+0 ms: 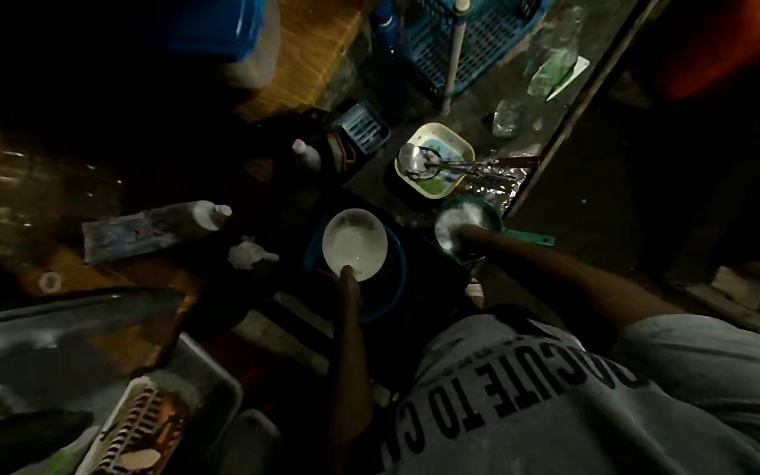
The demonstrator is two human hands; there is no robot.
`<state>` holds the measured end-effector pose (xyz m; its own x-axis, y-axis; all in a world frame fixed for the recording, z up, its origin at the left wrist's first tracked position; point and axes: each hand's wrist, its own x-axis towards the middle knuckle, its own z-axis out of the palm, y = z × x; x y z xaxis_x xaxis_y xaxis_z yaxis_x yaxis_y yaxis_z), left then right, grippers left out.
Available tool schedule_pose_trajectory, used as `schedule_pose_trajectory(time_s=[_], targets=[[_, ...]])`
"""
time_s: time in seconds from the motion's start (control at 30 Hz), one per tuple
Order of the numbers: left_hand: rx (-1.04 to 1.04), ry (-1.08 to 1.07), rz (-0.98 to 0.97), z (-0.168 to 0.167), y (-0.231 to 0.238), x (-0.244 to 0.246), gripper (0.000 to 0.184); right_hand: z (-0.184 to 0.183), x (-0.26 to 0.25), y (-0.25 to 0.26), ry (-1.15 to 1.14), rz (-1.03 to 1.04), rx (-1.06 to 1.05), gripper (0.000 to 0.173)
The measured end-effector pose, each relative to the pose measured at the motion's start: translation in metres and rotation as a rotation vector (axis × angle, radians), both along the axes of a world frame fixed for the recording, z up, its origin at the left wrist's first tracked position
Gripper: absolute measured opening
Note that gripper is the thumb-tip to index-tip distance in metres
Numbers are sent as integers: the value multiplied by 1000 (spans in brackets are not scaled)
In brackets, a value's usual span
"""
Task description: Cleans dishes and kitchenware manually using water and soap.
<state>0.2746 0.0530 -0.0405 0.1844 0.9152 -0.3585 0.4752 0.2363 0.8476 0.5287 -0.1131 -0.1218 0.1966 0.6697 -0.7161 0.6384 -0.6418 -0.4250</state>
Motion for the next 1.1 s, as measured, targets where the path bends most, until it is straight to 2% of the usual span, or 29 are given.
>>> schedule_pose_trajectory(time_s=[0.17, 0.27, 0.43, 0.53, 0.63, 0.73, 0.8, 0.97, 1.03, 1.1], targets=[[-144, -94, -118, 12, -21, 39, 87, -1, 2, -4, 10, -23, 172, 43], [-189, -118, -188, 6, -30, 58, 91, -2, -4, -4, -71, -64, 119, 47], [-220, -107, -245, -2, -38, 82, 98, 14, -12, -2, -157, -67, -60, 40], [-201, -107, -253, -4, -40, 89, 94, 9, -6, -7, -102, 9, 18, 48], [-176, -129, -284, -4, -41, 92, 90, 6, 10, -16, 50, -171, 197, 56], [-144, -123, -303, -5, -42, 93, 87, 35, 24, -32, 287, -449, 402, 54], [-130, -104, -306, -5, -44, 95, 85, 68, 28, -45, 404, -566, 483, 50], [-168, -69, -376, -13, -49, 103, 73, 150, 31, -49, 439, -564, 616, 44], [-186, -88, -405, -17, -52, 110, 69, 164, 25, -41, 453, -519, 679, 43], [-188, -90, -410, -16, -55, 117, 63, 158, 16, -28, 399, -411, 761, 44]])
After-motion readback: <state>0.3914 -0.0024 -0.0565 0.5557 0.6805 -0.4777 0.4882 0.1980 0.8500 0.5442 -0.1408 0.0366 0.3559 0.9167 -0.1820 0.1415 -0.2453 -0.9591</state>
